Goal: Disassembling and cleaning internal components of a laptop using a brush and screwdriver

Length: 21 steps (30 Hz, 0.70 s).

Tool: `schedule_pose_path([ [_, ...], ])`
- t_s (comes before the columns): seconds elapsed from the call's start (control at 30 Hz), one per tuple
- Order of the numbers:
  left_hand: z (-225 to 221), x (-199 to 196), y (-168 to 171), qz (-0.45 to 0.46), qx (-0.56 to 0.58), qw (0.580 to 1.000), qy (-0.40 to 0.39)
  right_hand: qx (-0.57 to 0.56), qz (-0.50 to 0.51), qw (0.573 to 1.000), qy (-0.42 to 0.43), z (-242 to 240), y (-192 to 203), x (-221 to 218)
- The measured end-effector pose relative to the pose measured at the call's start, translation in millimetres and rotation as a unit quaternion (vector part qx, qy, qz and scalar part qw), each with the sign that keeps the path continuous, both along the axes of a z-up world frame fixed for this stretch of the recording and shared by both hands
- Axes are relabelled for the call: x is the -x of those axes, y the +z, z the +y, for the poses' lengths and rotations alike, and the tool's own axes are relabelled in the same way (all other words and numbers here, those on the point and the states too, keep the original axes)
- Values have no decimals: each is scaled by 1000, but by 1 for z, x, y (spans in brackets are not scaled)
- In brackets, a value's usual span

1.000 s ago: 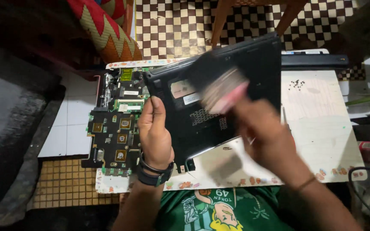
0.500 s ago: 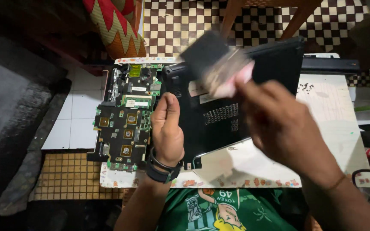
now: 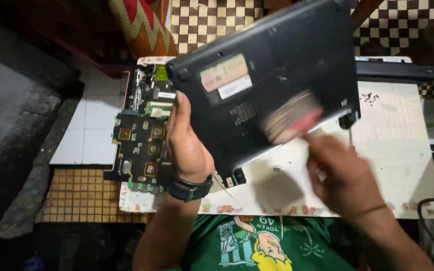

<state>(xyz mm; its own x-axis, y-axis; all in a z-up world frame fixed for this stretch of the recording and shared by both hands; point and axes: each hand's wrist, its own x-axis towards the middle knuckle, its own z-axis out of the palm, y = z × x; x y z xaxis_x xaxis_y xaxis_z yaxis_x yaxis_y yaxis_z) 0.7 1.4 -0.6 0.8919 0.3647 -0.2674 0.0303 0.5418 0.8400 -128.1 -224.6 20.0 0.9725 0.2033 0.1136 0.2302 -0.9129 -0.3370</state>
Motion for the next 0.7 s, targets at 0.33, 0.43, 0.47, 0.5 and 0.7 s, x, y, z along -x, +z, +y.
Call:
schedule_pose_path([
  [0.33,4,-6,14,-25,-20,998,61,12,-85,992,-96,-17,-30,7],
  [0.43,4,-5,7,-23,-59,995,75,-109,169,975,95,-1,-24,31],
  [0.47,4,-6,7,-23,-59,995,73,-109,169,975,93,-9,-30,29],
  [0.5,3,-7,7,3,-49,995,86,-185,129,973,51,-16,-36,27],
  [0.7,9,-10,-6,4,-52,992,119,-74,75,994,-4,-12,-26,26],
])
